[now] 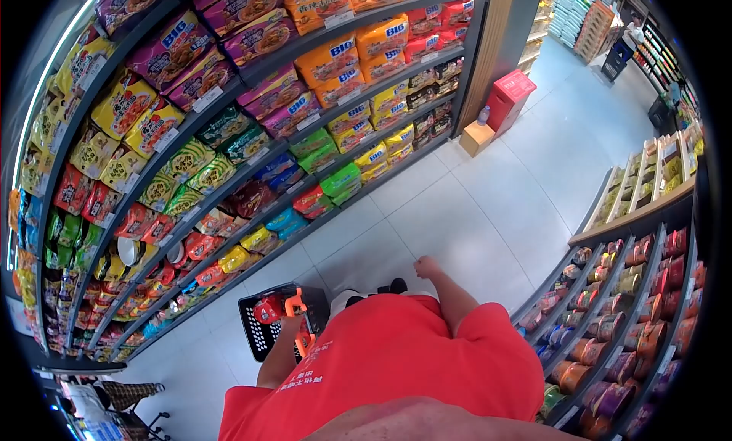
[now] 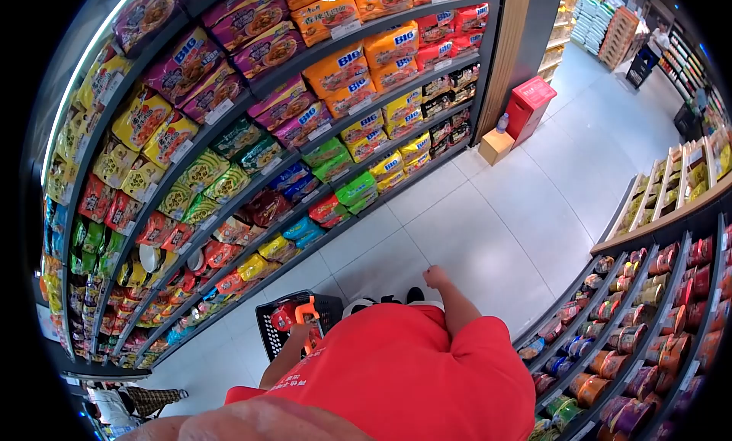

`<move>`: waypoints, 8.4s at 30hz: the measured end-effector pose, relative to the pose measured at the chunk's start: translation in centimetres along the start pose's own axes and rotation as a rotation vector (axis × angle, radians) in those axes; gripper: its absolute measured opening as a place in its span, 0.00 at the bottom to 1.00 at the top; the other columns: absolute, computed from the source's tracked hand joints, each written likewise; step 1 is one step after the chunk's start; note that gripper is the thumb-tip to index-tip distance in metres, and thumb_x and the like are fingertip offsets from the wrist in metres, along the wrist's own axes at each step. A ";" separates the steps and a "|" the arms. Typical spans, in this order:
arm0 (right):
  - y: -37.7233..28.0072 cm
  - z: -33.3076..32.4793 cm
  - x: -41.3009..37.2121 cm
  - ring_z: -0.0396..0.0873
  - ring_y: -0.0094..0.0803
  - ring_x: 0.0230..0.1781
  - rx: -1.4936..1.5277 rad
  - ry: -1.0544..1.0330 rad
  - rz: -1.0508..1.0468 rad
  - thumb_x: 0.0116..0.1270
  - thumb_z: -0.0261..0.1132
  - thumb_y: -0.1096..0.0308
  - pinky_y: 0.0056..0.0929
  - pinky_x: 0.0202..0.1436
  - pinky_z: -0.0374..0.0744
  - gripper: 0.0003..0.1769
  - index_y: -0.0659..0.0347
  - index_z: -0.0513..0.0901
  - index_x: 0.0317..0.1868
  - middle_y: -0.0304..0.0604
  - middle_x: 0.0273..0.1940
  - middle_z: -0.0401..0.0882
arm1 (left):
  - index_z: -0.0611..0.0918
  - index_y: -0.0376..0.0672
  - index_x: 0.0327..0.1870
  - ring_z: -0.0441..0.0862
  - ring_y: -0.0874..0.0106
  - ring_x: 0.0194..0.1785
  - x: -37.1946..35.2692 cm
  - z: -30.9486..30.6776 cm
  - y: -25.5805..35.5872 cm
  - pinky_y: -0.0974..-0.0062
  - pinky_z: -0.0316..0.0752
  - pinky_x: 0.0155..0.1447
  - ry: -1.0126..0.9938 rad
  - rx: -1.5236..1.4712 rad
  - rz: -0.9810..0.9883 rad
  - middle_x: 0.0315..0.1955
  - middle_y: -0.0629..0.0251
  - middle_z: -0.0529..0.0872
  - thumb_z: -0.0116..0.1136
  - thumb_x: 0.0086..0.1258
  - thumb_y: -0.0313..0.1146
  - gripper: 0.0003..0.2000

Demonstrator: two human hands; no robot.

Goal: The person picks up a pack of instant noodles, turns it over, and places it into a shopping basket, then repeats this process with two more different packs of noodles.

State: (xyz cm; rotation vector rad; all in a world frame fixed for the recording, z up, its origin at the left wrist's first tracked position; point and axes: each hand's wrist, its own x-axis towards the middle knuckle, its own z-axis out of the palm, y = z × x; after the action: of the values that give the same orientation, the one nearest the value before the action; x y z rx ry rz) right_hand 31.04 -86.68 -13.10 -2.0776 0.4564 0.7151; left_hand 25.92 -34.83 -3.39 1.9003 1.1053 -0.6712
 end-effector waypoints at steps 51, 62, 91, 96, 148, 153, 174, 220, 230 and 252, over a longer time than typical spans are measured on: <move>1.2 0.4 -0.7 0.87 0.38 0.25 0.123 0.043 0.037 0.65 0.56 0.61 0.38 0.35 0.85 0.18 0.70 0.84 0.35 0.51 0.28 0.86 | 0.79 0.33 0.22 0.82 0.60 0.18 1.7 -0.1 -0.6 0.64 0.78 0.23 -0.088 0.188 -0.011 0.18 0.54 0.83 0.62 0.70 0.41 0.20; 1.0 0.2 -0.8 0.84 0.35 0.23 0.156 0.016 0.052 0.65 0.57 0.63 0.34 0.27 0.83 0.17 0.72 0.83 0.34 0.49 0.28 0.84 | 0.79 0.31 0.26 0.82 0.61 0.18 6.2 -0.3 -3.3 0.63 0.79 0.22 -0.161 0.425 0.121 0.19 0.53 0.83 0.59 0.68 0.31 0.13; 2.1 0.7 -0.2 0.84 0.35 0.24 0.158 -0.007 0.095 0.66 0.59 0.62 0.34 0.27 0.83 0.17 0.72 0.83 0.37 0.49 0.28 0.84 | 0.86 0.41 0.23 0.84 0.71 0.22 4.0 -0.2 -2.0 0.70 0.77 0.26 -0.100 0.566 0.143 0.19 0.65 0.86 0.51 0.70 0.35 0.16; 1.6 0.4 -0.4 0.84 0.34 0.24 0.156 -0.003 0.093 0.67 0.59 0.61 0.34 0.27 0.83 0.18 0.71 0.82 0.36 0.48 0.28 0.84 | 0.86 0.41 0.26 0.84 0.70 0.22 5.2 -0.3 -2.3 0.69 0.76 0.26 -0.182 1.012 0.300 0.19 0.66 0.86 0.50 0.70 0.34 0.15; 0.7 -2.9 1.4 0.84 0.36 0.23 0.126 -0.044 0.079 0.66 0.58 0.61 0.35 0.29 0.82 0.17 0.71 0.82 0.33 0.48 0.26 0.83 | 0.77 0.38 0.19 0.79 0.62 0.14 -1.1 0.3 2.7 0.64 0.67 0.15 0.039 0.141 -0.150 0.12 0.56 0.78 0.50 0.63 0.27 0.11; -0.4 -2.6 2.2 0.85 0.37 0.25 0.141 -0.044 0.130 0.66 0.57 0.61 0.37 0.33 0.83 0.18 0.71 0.83 0.35 0.50 0.26 0.84 | 0.87 0.46 0.32 0.86 0.65 0.25 3.7 -0.3 -1.5 0.70 0.75 0.25 -0.113 0.974 0.130 0.22 0.66 0.87 0.55 0.66 0.36 0.09; -14.7 -13.0 15.7 0.83 0.34 0.25 0.025 -0.035 -0.030 0.67 0.57 0.60 0.33 0.29 0.82 0.18 0.70 0.81 0.34 0.48 0.29 0.83 | 0.78 0.39 0.61 0.84 0.60 0.55 2.8 1.9 2.4 0.65 0.77 0.57 0.212 0.141 0.065 0.48 0.52 0.87 0.62 0.66 0.49 0.27; -15.6 -27.6 28.6 0.83 0.34 0.25 -0.230 -0.503 -0.139 0.69 0.59 0.63 0.29 0.27 0.83 0.13 0.66 0.78 0.36 0.46 0.32 0.81 | 0.75 0.43 0.48 0.86 0.52 0.39 -15.4 26.9 20.3 0.53 0.78 0.42 0.467 0.079 0.160 0.35 0.51 0.87 0.51 0.70 0.38 0.11; -13.8 -25.2 23.1 0.83 0.34 0.27 -0.359 -0.614 -0.116 0.70 0.60 0.63 0.29 0.28 0.84 0.13 0.67 0.78 0.40 0.46 0.32 0.81 | 0.74 0.43 0.54 0.85 0.52 0.41 -16.0 28.6 19.7 0.53 0.77 0.43 0.380 0.064 0.240 0.36 0.50 0.86 0.51 0.72 0.45 0.18; -17.6 -27.5 27.5 0.81 0.32 0.25 -0.374 -0.672 -0.249 0.70 0.59 0.64 0.26 0.26 0.80 0.12 0.66 0.78 0.37 0.45 0.31 0.80 | 0.75 0.41 0.54 0.86 0.53 0.44 -16.0 29.3 25.1 0.55 0.79 0.43 0.371 0.100 0.156 0.40 0.52 0.87 0.51 0.70 0.35 0.14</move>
State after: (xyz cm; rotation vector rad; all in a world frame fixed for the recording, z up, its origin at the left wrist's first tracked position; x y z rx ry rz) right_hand 70.75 -101.18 -7.14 -2.0134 -0.3289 1.3452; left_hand 39.19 -73.90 3.12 2.2308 1.1481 -0.2964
